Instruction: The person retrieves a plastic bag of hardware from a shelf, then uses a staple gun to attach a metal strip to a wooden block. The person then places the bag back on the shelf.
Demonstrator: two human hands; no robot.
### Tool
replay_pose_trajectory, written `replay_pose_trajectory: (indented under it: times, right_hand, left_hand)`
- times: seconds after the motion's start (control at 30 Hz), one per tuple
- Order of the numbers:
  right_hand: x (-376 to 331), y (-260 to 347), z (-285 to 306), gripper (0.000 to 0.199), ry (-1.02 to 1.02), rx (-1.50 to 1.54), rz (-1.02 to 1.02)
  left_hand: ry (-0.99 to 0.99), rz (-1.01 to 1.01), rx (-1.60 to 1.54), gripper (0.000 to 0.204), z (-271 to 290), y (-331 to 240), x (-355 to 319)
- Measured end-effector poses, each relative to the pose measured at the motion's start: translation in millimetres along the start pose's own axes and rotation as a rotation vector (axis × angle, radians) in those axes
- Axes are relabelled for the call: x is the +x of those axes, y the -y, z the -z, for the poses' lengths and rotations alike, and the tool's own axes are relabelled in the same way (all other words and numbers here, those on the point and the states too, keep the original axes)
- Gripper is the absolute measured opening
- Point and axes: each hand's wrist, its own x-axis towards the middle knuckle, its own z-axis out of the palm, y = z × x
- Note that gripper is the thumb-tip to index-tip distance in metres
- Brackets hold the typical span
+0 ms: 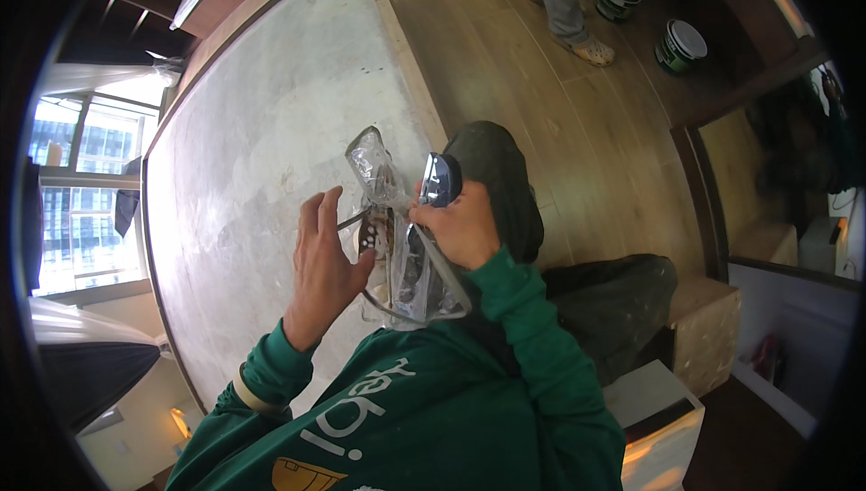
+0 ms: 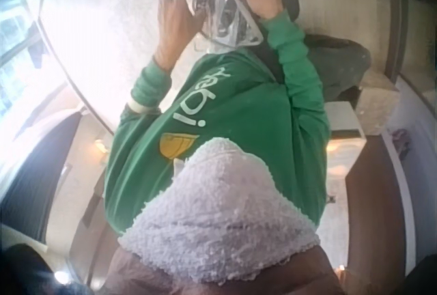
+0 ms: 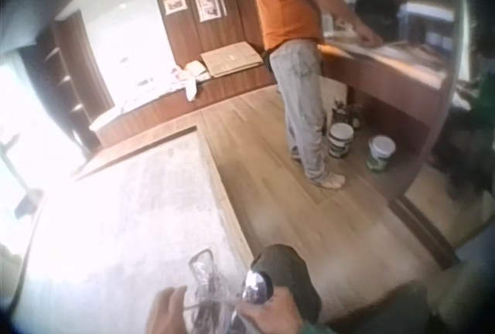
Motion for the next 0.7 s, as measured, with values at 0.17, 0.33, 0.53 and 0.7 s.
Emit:
replay_pose_trajectory:
  times: [0.17, 0.33, 0.53, 0.7]
  right_hand:
    - [-4, 10, -10, 0.024, -0.018, -0.024, 0.071]
    - [-32, 56, -10, 0.025, -0.101, -0.217, 0.104]
    - [-47, 59, -35, 0.019, 0.128, 0.255, 0.171]
    - [-29, 22, -57, 0.027, 0.233, -0.619, -0.048]
  left_hand:
    - [0.165, 0.197, 0.114, 0.025, 10, 27, 14]
    - [-0.026, 0.107, -0.227, 0.009, -3, 33, 12]
    - [-0.017, 0.223, -0.409, 0.011, -11, 32, 18]
    - [0.002, 0.293, -0.500, 0.012, -10, 39, 17]
